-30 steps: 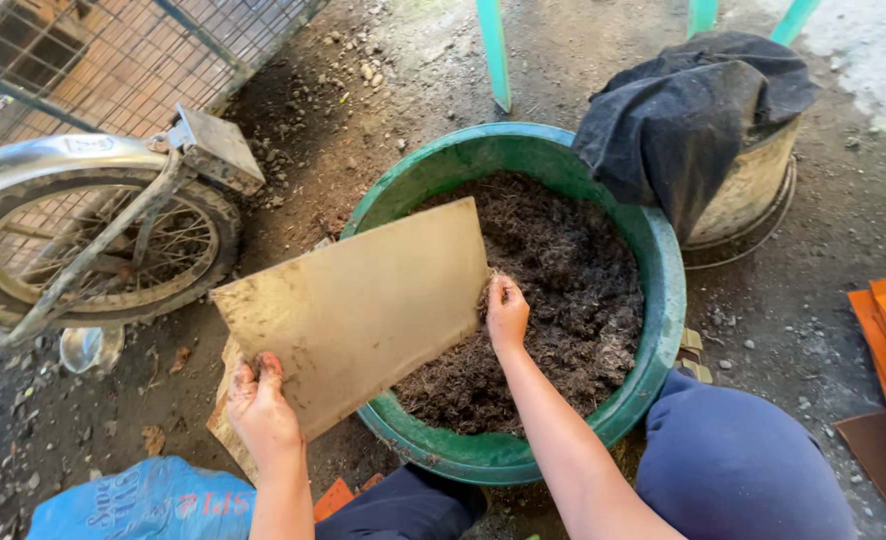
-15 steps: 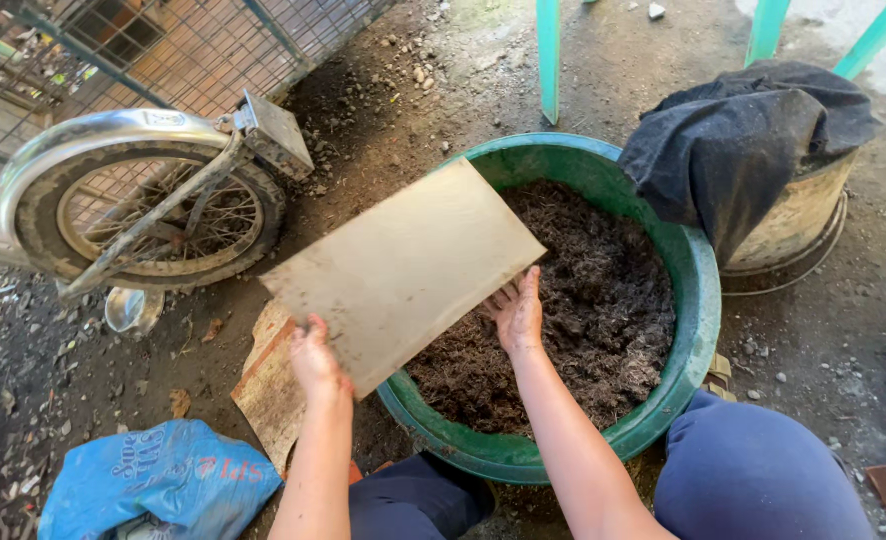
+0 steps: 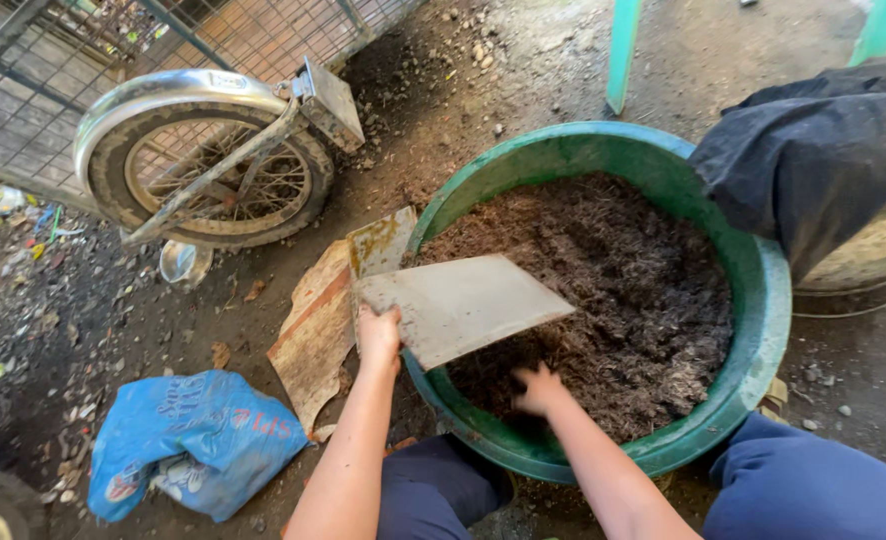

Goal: The person repeatedly scrapes a dark fibrous material from rectangular boards using their hands, then wipes the boards clean over a green basin. The person stacks the cleaned boards to the side and continues the process with additional boards.

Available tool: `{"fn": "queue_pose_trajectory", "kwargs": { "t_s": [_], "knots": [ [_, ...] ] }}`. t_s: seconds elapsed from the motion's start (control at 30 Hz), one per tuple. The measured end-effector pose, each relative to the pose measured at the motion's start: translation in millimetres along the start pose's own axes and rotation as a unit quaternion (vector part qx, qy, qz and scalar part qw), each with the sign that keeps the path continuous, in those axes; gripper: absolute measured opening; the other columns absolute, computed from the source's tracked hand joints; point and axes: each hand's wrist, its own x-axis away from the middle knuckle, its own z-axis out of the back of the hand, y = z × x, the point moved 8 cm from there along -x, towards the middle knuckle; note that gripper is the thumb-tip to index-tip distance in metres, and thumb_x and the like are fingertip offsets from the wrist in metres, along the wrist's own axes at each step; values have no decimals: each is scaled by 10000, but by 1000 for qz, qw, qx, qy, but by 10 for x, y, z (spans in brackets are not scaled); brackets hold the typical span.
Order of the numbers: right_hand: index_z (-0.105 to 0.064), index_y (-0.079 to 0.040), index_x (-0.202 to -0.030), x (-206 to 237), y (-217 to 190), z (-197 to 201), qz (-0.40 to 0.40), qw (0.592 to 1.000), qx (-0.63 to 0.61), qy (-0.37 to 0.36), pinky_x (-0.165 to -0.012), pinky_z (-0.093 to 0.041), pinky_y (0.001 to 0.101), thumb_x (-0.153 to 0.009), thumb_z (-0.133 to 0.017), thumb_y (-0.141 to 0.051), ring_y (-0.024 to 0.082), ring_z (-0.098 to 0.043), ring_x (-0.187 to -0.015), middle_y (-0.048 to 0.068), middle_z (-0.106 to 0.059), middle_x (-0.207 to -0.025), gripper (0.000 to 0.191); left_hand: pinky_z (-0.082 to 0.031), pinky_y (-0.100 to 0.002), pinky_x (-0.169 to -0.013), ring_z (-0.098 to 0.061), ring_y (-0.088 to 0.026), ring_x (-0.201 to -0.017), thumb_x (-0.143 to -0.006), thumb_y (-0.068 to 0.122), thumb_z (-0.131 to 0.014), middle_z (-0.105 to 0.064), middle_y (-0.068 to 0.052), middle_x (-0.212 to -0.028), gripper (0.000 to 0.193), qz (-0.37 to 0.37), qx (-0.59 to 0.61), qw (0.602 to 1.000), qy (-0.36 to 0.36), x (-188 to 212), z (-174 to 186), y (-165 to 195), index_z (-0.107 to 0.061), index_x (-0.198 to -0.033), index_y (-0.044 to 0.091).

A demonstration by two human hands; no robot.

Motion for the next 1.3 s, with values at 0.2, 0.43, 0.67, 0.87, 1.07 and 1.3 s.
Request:
{"fn": "queue_pose_trajectory", "kwargs": {
  "t_s": [0.2, 0.43, 0.67, 0.87, 1.07, 1.3],
  "knots": [
    [-341, -471, -1561, 84, 132, -296, -33, 976, 213, 3, -1076, -159, 883, -980, -616, -259, 341, -127, -1563, 71, 30, -1731, 677, -526, -422, -853, -685, -371, -990, -954, 170, -568, -741, -214, -1187, 765, 146, -350, 923, -67, 225, -246, -123, -294, -1640, 371],
    [-380, -448, -1539, -113, 303, -86, -12, 972, 234, 18, -1048, -215, 863, -871, -758, -358, 330, -157, -1551, 15, -57, -1721, 772, -512, -405, -990, -576, -234, -1288, -924, 307, -697, -535, -84, -1476, 575, 104, -174, 959, -196, 83, -513, -390, -518, -1468, 354],
    [-461, -419, -1484, 12, 324, -118, -7, 978, 210, 12, -1076, -378, 687, -800, -825, -407, 361, -276, -1485, 64, -259, -1608, 775, -322, -448, -1156, -297, -439, -1480, -833, 393, -828, -190, -272, -1593, 849, -67, -387, 783, -483, 760, -1023, -40, -377, -1549, 325],
    [-473, -411, -1464, 17, 431, -103, -19, 985, 173, 21, -1033, -443, 627, -790, -843, -327, 376, -412, -1375, 72, -312, -1558, 774, -169, -653, -1141, -164, -543, -1485, -854, 248, -763, -133, -306, -1590, 370, -304, -506, 754, -287, 817, -1232, 400, -740, -1214, 331],
    [-584, -408, -1411, 76, 578, -58, -38, 994, 81, 67, -973, -544, 532, -879, -687, -177, 362, -598, -1231, 126, -483, -1453, 589, -132, -709, -1212, -503, -262, -1405, -893, 202, -708, -682, 42, -1259, 127, -438, -514, 685, -273, 839, -1352, 368, -742, -1003, 255],
    [-718, 3, -1200, 61, 984, 834, -34, 920, -358, 155, -916, -605, 382, -751, -764, -81, 271, -762, -974, 130, -788, -1072, 458, -273, -568, -1187, -641, -203, -1179, -950, 220, -635, -757, 9, -1089, 102, -396, -468, 758, -223, 557, -1036, 521, -727, -990, 236]
  ]
}}
